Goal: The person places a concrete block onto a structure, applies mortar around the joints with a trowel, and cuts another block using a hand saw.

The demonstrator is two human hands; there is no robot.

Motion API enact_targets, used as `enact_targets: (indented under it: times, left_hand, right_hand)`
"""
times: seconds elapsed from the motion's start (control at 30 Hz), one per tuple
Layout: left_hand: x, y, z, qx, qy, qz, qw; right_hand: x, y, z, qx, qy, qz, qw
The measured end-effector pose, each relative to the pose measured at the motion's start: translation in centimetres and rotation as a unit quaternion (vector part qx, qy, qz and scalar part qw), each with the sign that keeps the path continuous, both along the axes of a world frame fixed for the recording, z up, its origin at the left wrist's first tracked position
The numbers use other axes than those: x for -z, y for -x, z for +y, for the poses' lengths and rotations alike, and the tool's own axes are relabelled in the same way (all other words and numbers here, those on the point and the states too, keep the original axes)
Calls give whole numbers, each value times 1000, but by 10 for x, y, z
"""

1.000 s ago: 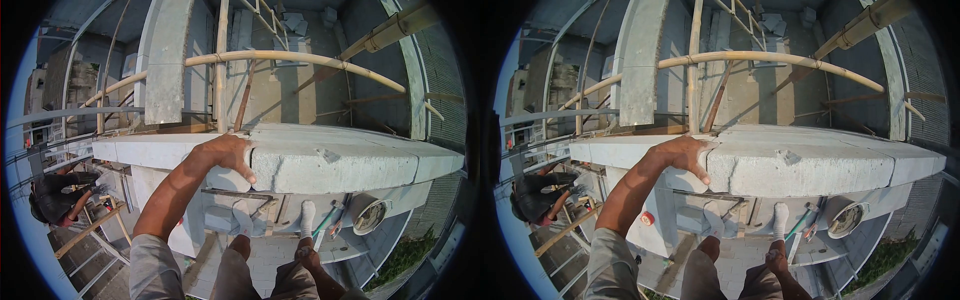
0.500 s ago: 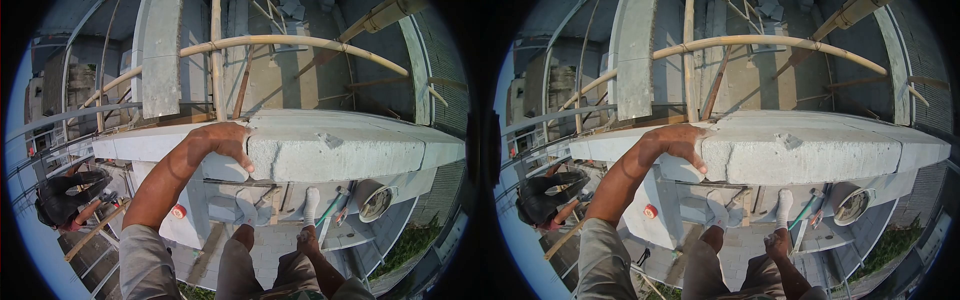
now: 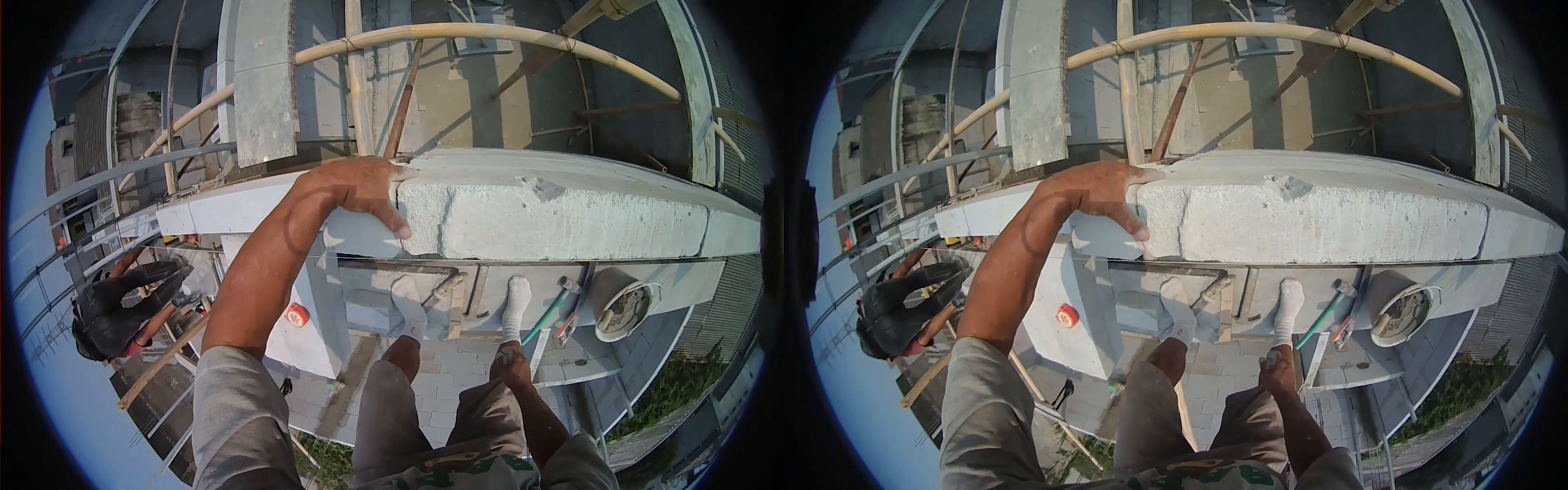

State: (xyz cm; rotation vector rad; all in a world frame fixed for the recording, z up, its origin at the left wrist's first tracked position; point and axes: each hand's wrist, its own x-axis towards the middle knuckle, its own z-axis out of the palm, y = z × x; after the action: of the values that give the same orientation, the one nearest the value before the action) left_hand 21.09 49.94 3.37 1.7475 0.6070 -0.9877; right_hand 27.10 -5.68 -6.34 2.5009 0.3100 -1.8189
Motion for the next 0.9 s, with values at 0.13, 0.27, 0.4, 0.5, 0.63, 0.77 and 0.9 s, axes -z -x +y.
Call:
enact_targets:
  times: [0.13,0.27,0.4,0.5,0.63,0.77,0.9]
  left_hand:
    - [-6,-4,-2,-21,-4,33,999]
    - [-10,-6,-1,-17,-11,37,999]
    - [-9,-6,-3,-31,3,43,999]
    - [-12,-6,-2,-27,-7,20,999]
    - [-3,1,-1,-24,-2,-7,1000]
    - [-8,1,-3,-28,-1,-26,999]
    - [-2,4,-2,-34,6,-28,999]
  right_hand:
    - [6,5,-16,-17,-17,-25,999]
    - [35,19,-44,-26,-14,-54,998]
    - [31,25,-41,40,-62,-45,996]
    - [22,20,-25,44,-30,3,999]
    - [16,26,-13,46,-68,-26,996]
    - [24,24,-22,-45,-122,-41,991]
    - [23,25,-8,-77,-178,-87,977]
